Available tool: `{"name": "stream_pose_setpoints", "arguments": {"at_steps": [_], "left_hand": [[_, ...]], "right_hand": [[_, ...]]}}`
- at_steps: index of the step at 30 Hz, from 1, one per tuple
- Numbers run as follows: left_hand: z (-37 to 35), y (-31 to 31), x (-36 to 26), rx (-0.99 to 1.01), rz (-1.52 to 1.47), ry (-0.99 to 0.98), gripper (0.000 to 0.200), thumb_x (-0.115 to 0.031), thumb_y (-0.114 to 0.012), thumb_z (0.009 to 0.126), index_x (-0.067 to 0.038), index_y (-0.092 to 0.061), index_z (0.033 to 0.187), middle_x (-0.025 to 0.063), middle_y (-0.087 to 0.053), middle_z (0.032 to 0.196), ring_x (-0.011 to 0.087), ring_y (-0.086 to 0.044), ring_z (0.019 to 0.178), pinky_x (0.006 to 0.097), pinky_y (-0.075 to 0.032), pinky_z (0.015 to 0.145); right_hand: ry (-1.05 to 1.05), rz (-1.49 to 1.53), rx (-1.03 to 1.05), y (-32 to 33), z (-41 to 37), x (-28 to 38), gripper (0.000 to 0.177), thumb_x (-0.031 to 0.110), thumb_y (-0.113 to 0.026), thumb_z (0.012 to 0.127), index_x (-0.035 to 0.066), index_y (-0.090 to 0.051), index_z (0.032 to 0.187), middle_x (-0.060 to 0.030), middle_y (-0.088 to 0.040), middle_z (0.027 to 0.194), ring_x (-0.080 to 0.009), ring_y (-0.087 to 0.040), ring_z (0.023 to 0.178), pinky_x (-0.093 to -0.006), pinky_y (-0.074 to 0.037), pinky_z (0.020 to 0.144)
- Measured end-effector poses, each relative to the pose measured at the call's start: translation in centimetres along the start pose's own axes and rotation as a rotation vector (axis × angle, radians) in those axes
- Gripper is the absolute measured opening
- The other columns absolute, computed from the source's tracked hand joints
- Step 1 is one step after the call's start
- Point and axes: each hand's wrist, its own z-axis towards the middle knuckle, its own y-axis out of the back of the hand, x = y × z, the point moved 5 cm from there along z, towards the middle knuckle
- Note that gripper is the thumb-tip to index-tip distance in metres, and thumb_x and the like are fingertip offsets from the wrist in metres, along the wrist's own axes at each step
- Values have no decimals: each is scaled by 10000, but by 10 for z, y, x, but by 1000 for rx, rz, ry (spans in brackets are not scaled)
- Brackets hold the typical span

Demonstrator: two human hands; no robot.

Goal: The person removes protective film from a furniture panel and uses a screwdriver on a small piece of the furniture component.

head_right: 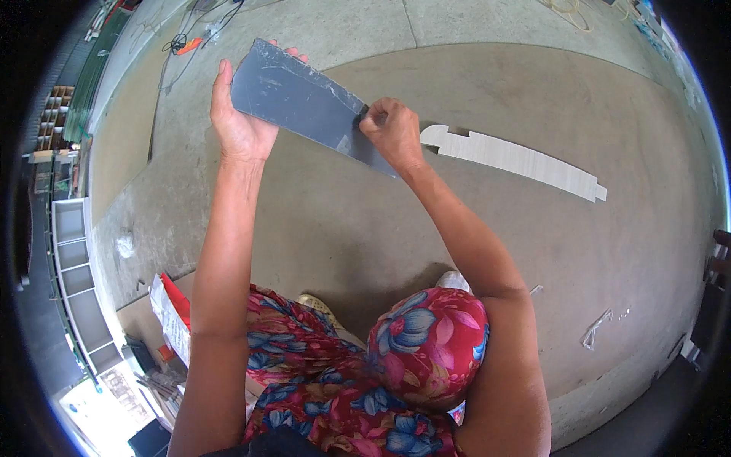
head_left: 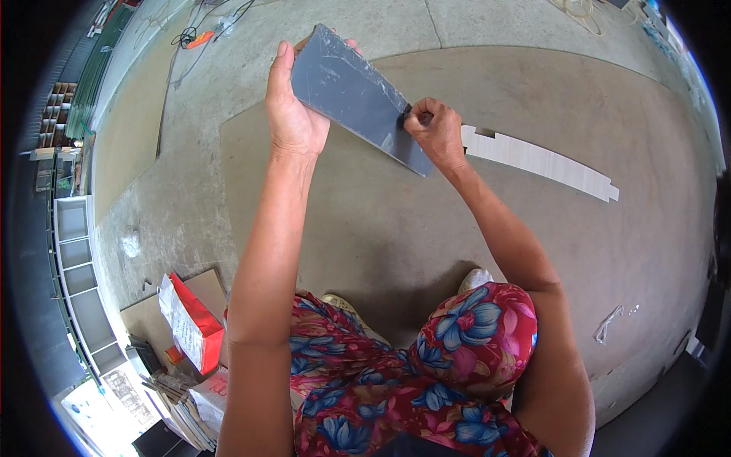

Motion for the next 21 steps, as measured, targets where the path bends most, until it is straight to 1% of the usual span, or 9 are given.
{"name": "stream_pose_setpoints", "arguments": {"at_steps": [2, 5, 8, 11, 14, 17, 20, 21], "left_hand": [[1, 1, 0, -1, -4, -1, 649, -519, -328, 894, 29, -449, 1221, 241, -534, 1155, 369, -506, 1126, 456, -393, 960], [2, 4, 0, -7, -6, -4, 651, -522, -331, 891, 28, -451, 1217, 240, -535, 1153, 369, -507, 1124, 458, -394, 959], [3, 6, 2, -26, -21, -2, 654, -525, -332, 888, 29, -454, 1213, 241, -536, 1150, 369, -507, 1123, 458, -394, 958], [5, 8, 3, -31, -38, 1, 658, -530, -332, 885, 29, -456, 1209, 241, -539, 1147, 369, -506, 1124, 458, -394, 957], [5, 10, 3, -46, -39, 1, 658, -531, -328, 885, 27, -460, 1206, 240, -540, 1145, 369, -505, 1126, 458, -393, 957], [6, 12, 2, -49, -31, -1, 654, -529, -326, 884, 23, -464, 1206, 240, -540, 1144, 369, -503, 1128, 458, -392, 960], [6, 11, 2, -35, -19, 5, 652, -529, -326, 882, 19, -467, 1206, 241, -542, 1143, 370, -501, 1132, 460, -393, 961], [5, 11, 1, -30, -15, 8, 652, -529, -326, 882, 18, -468, 1206, 242, -543, 1142, 370, -501, 1133, 461, -393, 961]], "right_hand": [[37, -44, -37, 2, 0, -3, 134, 91, -616, 717, -33, -626, 767, -165, -638, 736, -226, -624, 690, -324, -492, 679], [36, 13, -31, 1, 0, -9, 152, 110, -623, 743, -35, -622, 786, -153, -641, 727, -214, -620, 693, -329, -493, 678], [-87, 245, 48, -6, -4, -24, 225, 186, -657, 783, -35, -616, 792, -120, -631, 697, -176, -594, 635, -300, -492, 631], [-229, 358, 61, -9, -10, -16, 265, 230, -675, 810, -28, -615, 795, -92, -611, 670, -131, -560, 581, -265, -480, 572], [-149, 265, 122, -11, -4, -8, 251, 217, -676, 823, -26, -617, 812, -73, -597, 660, -107, -542, 553, -247, -465, 532], [-210, 467, 184, -19, 4, -27, 192, 157, -652, 838, -30, -615, 816, -55, -598, 665, -93, -543, 564, -242, -455, 522], [-170, 484, 200, -16, 7, -29, 181, 148, -632, 851, -29, -615, 818, -43, -603, 693, -87, -536, 567, -228, -458, 525], [-171, 436, 187, -15, 7, -33, 177, 148, -630, 850, -26, -616, 818, -40, -599, 695, -85, -535, 571, -226, -466, 529]]}}
